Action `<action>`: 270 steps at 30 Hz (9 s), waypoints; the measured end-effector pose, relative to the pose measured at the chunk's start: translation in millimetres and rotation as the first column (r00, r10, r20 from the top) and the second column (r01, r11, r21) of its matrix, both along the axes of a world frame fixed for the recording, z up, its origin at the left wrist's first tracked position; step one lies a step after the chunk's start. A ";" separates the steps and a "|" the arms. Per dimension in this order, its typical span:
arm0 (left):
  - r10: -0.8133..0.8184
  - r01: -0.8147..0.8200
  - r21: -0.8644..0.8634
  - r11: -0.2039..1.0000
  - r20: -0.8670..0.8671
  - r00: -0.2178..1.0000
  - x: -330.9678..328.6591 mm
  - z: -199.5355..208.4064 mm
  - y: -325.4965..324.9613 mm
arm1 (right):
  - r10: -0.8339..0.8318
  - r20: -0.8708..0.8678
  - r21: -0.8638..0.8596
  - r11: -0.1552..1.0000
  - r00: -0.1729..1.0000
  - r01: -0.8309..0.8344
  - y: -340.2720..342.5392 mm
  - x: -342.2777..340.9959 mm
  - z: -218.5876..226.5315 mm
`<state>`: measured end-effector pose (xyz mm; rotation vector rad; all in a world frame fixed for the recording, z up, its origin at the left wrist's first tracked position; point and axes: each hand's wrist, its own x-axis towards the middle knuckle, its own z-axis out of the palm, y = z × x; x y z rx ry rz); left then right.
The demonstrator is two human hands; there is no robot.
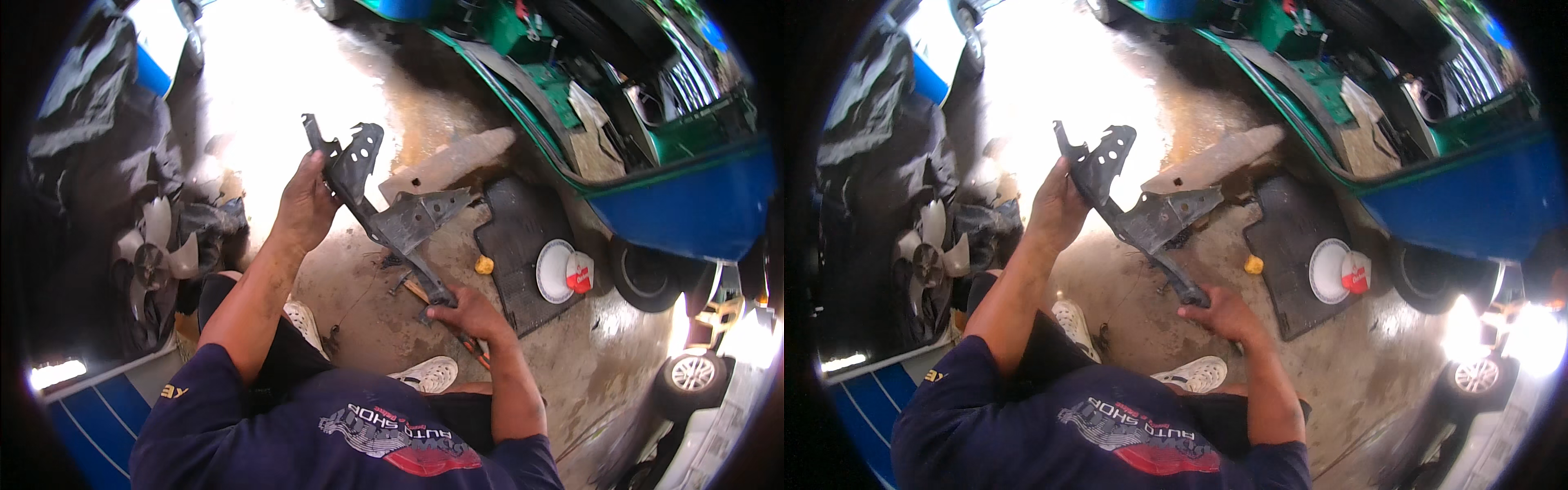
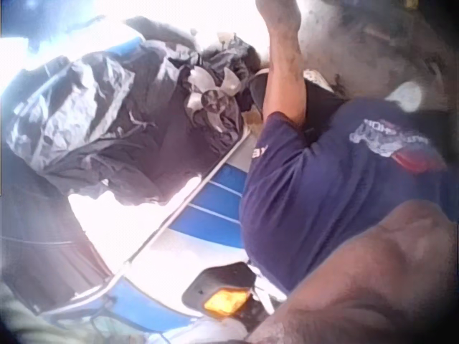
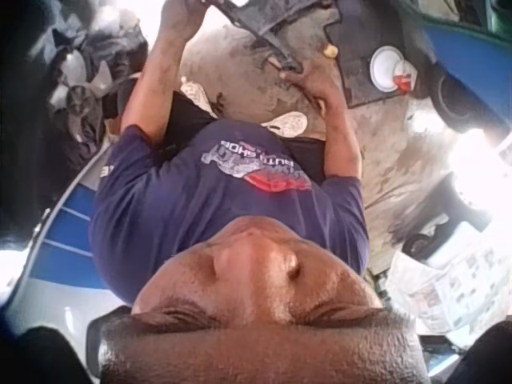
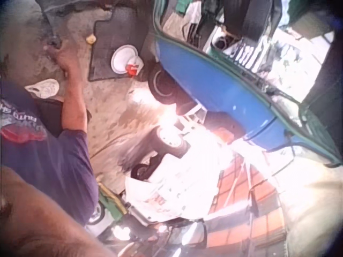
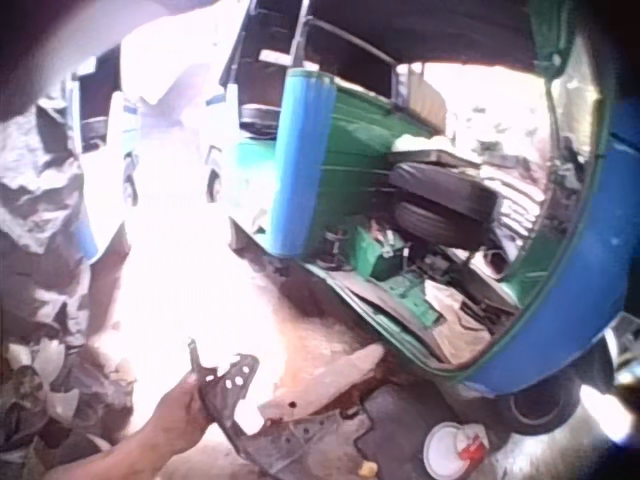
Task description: The person hits a metal bracket with a hammer against an anvil. They turn the bracket over and continue hammering different parts of it by hand to straighten it.
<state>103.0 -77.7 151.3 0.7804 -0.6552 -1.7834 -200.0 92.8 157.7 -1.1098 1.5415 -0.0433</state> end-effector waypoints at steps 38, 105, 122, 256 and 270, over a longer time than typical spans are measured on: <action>-0.668 0.665 0.134 0.735 0.312 0.676 -57.8 -8.5 111.4 | -0.356 0.874 0.363 0.931 0.332 0.041 24.9 46.8 -45.5; -0.212 0.299 0.215 0.930 0.976 -0.041 -74.0 -149.6 48.2 | -0.261 -0.339 -0.568 0.823 0.904 0.024 -46.6 69.4 -77.4; -0.169 0.303 0.189 0.934 0.981 -0.090 -24.1 -155.7 66.6 | -0.340 -0.231 -0.632 0.765 0.912 0.125 -71.1 78.0 -73.2; -0.317 0.124 0.571 0.812 0.253 0.914 -186.6 -163.7 59.4 | -0.115 -0.391 -0.879 0.340 0.913 -0.333 -156.6 -35.3 -56.9; -0.255 0.067 0.563 0.823 0.262 0.931 -195.1 -156.0 56.7 | -0.088 -0.554 -0.646 0.673 0.827 -0.361 -91.8 -50.1 -99.2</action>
